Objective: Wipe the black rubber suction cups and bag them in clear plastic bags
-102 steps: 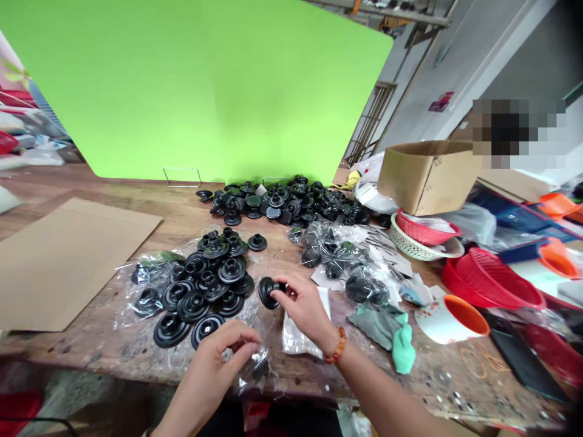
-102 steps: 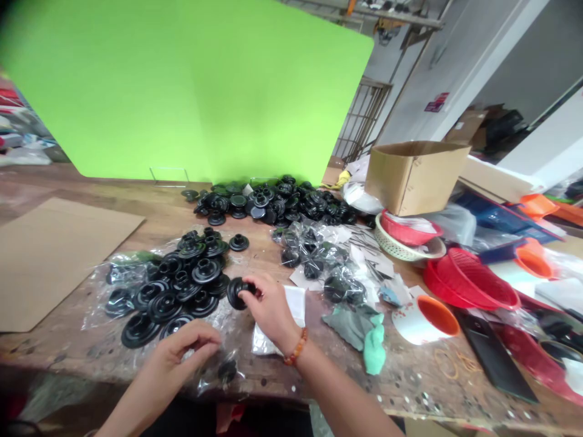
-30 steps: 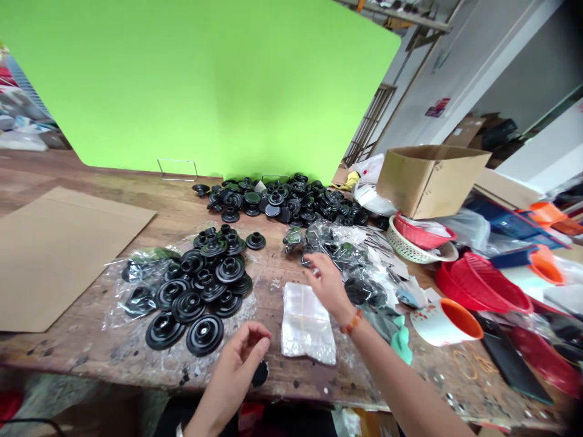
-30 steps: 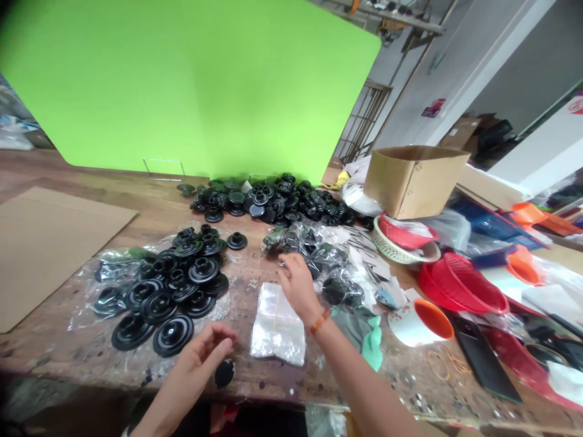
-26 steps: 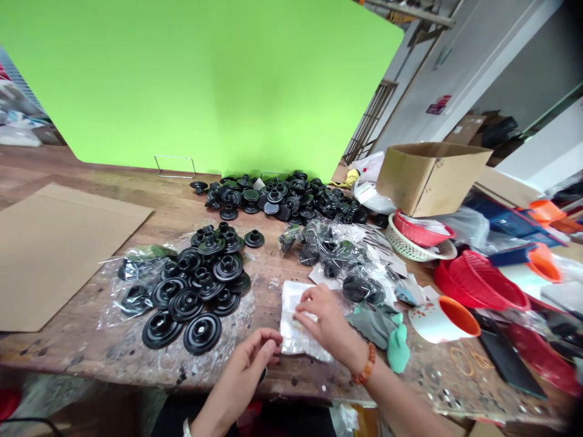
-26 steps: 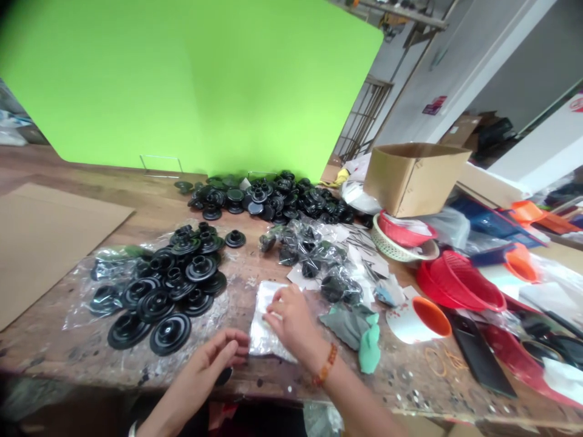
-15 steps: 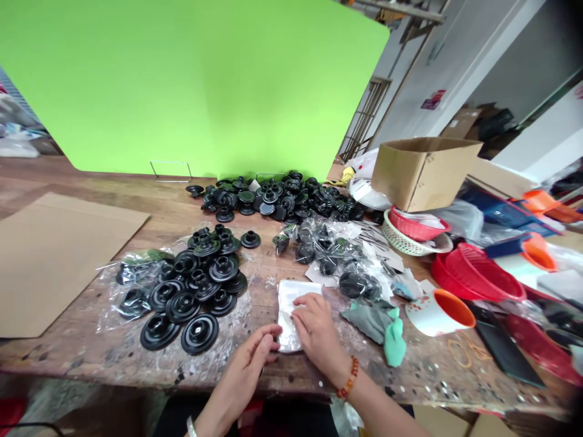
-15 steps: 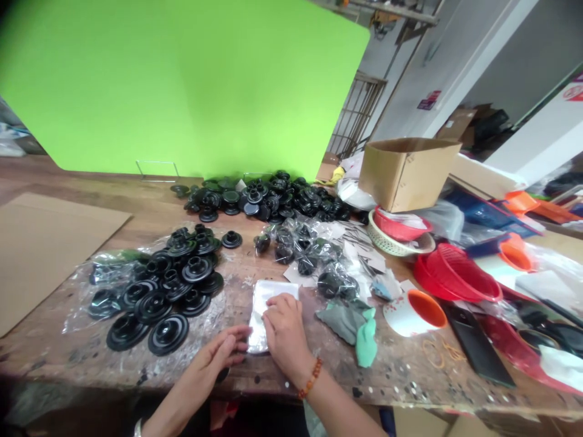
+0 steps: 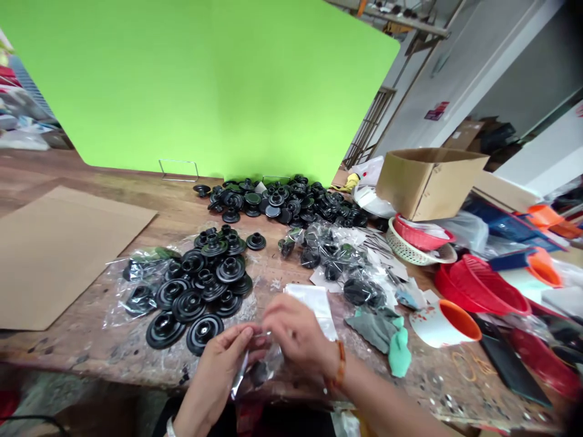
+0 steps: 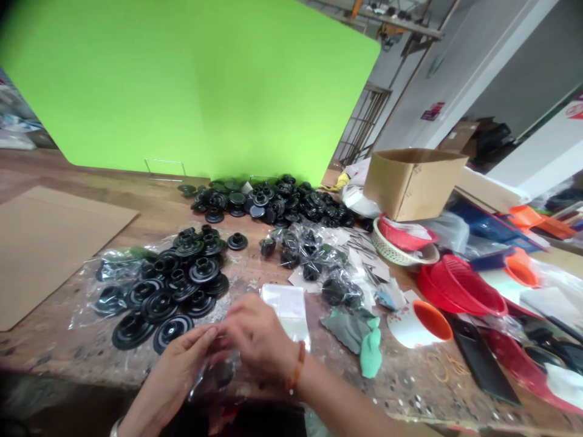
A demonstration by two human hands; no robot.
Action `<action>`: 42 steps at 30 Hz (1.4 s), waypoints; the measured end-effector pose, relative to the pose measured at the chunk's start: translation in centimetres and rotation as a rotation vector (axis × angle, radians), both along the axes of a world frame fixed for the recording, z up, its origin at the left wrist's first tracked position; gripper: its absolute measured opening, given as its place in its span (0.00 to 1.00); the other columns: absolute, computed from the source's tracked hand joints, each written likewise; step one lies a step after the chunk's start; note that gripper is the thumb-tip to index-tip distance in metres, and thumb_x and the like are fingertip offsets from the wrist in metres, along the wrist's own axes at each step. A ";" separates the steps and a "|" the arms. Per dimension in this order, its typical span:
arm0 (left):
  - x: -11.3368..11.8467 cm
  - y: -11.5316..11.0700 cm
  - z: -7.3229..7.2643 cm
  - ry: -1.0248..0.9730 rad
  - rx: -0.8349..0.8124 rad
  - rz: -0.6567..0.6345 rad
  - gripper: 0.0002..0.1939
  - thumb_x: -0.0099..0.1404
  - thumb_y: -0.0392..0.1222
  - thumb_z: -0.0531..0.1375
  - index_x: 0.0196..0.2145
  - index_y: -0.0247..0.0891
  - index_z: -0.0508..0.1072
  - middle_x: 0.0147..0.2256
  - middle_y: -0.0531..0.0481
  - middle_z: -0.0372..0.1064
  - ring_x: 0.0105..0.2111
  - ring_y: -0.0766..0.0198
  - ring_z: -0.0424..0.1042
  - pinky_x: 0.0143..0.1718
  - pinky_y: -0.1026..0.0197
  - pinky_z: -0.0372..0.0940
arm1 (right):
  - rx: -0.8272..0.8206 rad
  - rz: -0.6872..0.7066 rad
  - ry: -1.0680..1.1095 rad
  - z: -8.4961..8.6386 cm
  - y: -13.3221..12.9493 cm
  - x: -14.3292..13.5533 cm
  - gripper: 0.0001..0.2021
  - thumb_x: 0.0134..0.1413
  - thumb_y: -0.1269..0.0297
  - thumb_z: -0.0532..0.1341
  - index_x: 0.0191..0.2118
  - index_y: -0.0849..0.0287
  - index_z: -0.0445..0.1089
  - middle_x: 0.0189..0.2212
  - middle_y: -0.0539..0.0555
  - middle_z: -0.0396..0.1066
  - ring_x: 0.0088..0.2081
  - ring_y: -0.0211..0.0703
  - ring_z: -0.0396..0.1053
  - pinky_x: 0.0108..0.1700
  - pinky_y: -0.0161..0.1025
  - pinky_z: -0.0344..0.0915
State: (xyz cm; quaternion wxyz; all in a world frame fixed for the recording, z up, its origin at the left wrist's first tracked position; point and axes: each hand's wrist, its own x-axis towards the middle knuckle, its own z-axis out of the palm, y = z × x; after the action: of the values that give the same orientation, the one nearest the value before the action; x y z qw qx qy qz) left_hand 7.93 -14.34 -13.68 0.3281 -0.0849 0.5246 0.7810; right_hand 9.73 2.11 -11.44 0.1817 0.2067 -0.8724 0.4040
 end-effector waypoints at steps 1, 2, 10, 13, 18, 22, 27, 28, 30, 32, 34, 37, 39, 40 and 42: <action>-0.1 -0.2 -0.3 0.007 -0.028 0.042 0.16 0.46 0.49 0.72 0.28 0.35 0.78 0.26 0.50 0.76 0.28 0.62 0.73 0.33 0.62 0.69 | 0.005 -0.098 -0.025 -0.1 0.5 -2.2 0.11 0.62 0.69 0.52 0.36 0.58 0.72 0.38 0.56 0.72 0.43 0.43 0.68 0.48 0.42 0.65; -0.2 -0.5 -0.7 0.016 -0.060 0.064 0.16 0.46 0.50 0.72 0.25 0.35 0.77 0.23 0.52 0.73 0.24 0.65 0.71 0.28 0.65 0.68 | 0.053 -0.170 -0.051 -0.3 1.0 -4.7 0.11 0.62 0.70 0.52 0.40 0.59 0.72 0.42 0.58 0.71 0.47 0.44 0.67 0.51 0.43 0.63; 0.5 -1.4 -0.5 0.110 -0.133 -0.052 0.23 0.54 0.62 0.63 0.30 0.36 0.76 0.15 0.57 0.62 0.16 0.69 0.59 0.17 0.69 0.55 | 0.444 -0.257 -0.249 -3.1 1.5 -18.6 0.23 0.53 0.84 0.51 0.55 0.68 0.64 0.57 0.67 0.58 0.59 0.52 0.56 0.59 0.48 0.53; 0.2 -1.9 0.4 0.147 -0.112 0.001 0.22 0.56 0.59 0.62 0.39 0.39 0.77 0.27 0.51 0.72 0.26 0.62 0.70 0.27 0.63 0.66 | 0.487 -0.268 -0.289 -2.8 1.5 -17.6 0.16 0.57 0.82 0.50 0.47 0.68 0.69 0.47 0.66 0.64 0.51 0.50 0.63 0.53 0.46 0.58; -0.7 -2.4 -0.2 0.174 -0.117 0.086 0.17 0.52 0.52 0.67 0.37 0.39 0.76 0.21 0.56 0.69 0.21 0.65 0.67 0.24 0.65 0.66 | 0.502 -0.250 -0.330 -1.9 1.0 -10.2 0.10 0.58 0.74 0.57 0.44 0.63 0.69 0.42 0.60 0.64 0.42 0.46 0.65 0.46 0.41 0.62; -0.5 -2.1 -0.9 0.186 -0.133 0.119 0.14 0.53 0.52 0.67 0.29 0.39 0.71 0.15 0.58 0.65 0.14 0.68 0.63 0.17 0.68 0.60 | 0.244 -0.151 -0.379 -1.5 0.3 -4.1 0.07 0.60 0.70 0.58 0.41 0.59 0.72 0.38 0.55 0.68 0.41 0.43 0.65 0.46 0.40 0.61; 0.4 -1.4 -0.7 0.283 -0.193 0.062 0.14 0.57 0.54 0.64 0.28 0.39 0.71 0.14 0.57 0.66 0.14 0.66 0.63 0.18 0.66 0.59 | -0.281 -0.068 -0.524 -0.2 -1.3 -0.1 0.13 0.63 0.59 0.55 0.33 0.60 0.73 0.36 0.54 0.71 0.40 0.41 0.66 0.45 0.39 0.60; 0.5 -1.3 -0.6 0.313 -0.202 0.052 0.14 0.57 0.53 0.63 0.28 0.39 0.71 0.15 0.56 0.66 0.15 0.66 0.64 0.19 0.66 0.60 | -0.384 -0.008 -0.605 0.1 -1.6 0.4 0.12 0.60 0.58 0.59 0.32 0.60 0.72 0.34 0.53 0.71 0.38 0.41 0.67 0.43 0.38 0.60; 0.5 -1.1 -0.5 0.360 -0.205 0.030 0.14 0.58 0.51 0.64 0.25 0.38 0.73 0.18 0.56 0.67 0.19 0.67 0.64 0.23 0.67 0.60 | -0.633 0.102 -0.761 0.2 -1.8 1.2 0.12 0.52 0.57 0.66 0.28 0.62 0.70 0.31 0.52 0.70 0.34 0.39 0.67 0.39 0.36 0.61; 0.4 -1.1 -0.2 0.337 -0.157 -0.005 0.13 0.57 0.49 0.65 0.24 0.37 0.74 0.21 0.54 0.67 0.24 0.67 0.64 0.27 0.67 0.60 | -0.915 0.165 -0.860 -0.1 -1.6 1.8 0.15 0.47 0.56 0.69 0.27 0.62 0.68 0.27 0.51 0.69 0.30 0.37 0.65 0.36 0.34 0.60; 0.3 -1.3 0.1 0.215 -0.026 -0.061 0.13 0.57 0.49 0.65 0.25 0.37 0.74 0.25 0.53 0.68 0.27 0.67 0.64 0.31 0.67 0.61 | -1.112 0.185 -0.915 -0.6 -1.3 2.3 0.18 0.43 0.55 0.71 0.23 0.62 0.65 0.21 0.48 0.66 0.24 0.33 0.61 0.30 0.32 0.57; 0.2 -2.1 0.9 0.026 0.262 -0.190 0.14 0.60 0.51 0.63 0.26 0.37 0.72 0.27 0.53 0.66 0.27 0.68 0.63 0.30 0.66 0.60 | -1.181 0.200 -0.944 -1.2 -0.8 2.7 0.23 0.43 0.51 0.69 0.18 0.61 0.60 0.14 0.46 0.59 0.17 0.30 0.52 0.23 0.31 0.49; 0.1 -2.7 1.2 -0.001 0.373 -0.338 0.14 0.63 0.50 0.61 0.28 0.37 0.71 0.28 0.52 0.65 0.25 0.69 0.61 0.28 0.66 0.59 | -1.212 0.201 -0.917 -1.3 -0.5 2.6 0.27 0.48 0.45 0.64 0.15 0.59 0.56 0.12 0.45 0.55 0.17 0.31 0.50 0.22 0.32 0.49; 0.1 -3.0 1.4 0.013 0.382 -0.413 0.13 0.63 0.50 0.60 0.29 0.37 0.71 0.28 0.52 0.65 0.24 0.69 0.61 0.27 0.65 0.59 | -1.220 0.199 -0.879 -1.3 -0.2 2.5 0.29 0.52 0.42 0.60 0.14 0.58 0.54 0.11 0.46 0.54 0.17 0.32 0.51 0.23 0.33 0.51; -0.2 -3.4 1.5 0.066 0.308 -0.493 0.10 0.64 0.47 0.60 0.31 0.38 0.70 0.28 0.53 0.64 0.24 0.69 0.63 0.28 0.64 0.60 | -1.121 0.161 -0.776 -1.1 0.5 2.0 0.30 0.60 0.43 0.51 0.13 0.58 0.54 0.11 0.47 0.55 0.18 0.34 0.54 0.25 0.35 0.54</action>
State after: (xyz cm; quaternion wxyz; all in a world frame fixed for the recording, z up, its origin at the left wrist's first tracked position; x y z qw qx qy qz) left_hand 7.75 -17.73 -12.18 0.4998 0.1216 0.4152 0.7503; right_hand 11.68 2.61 -12.51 -0.0949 -0.0139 -0.5154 0.8516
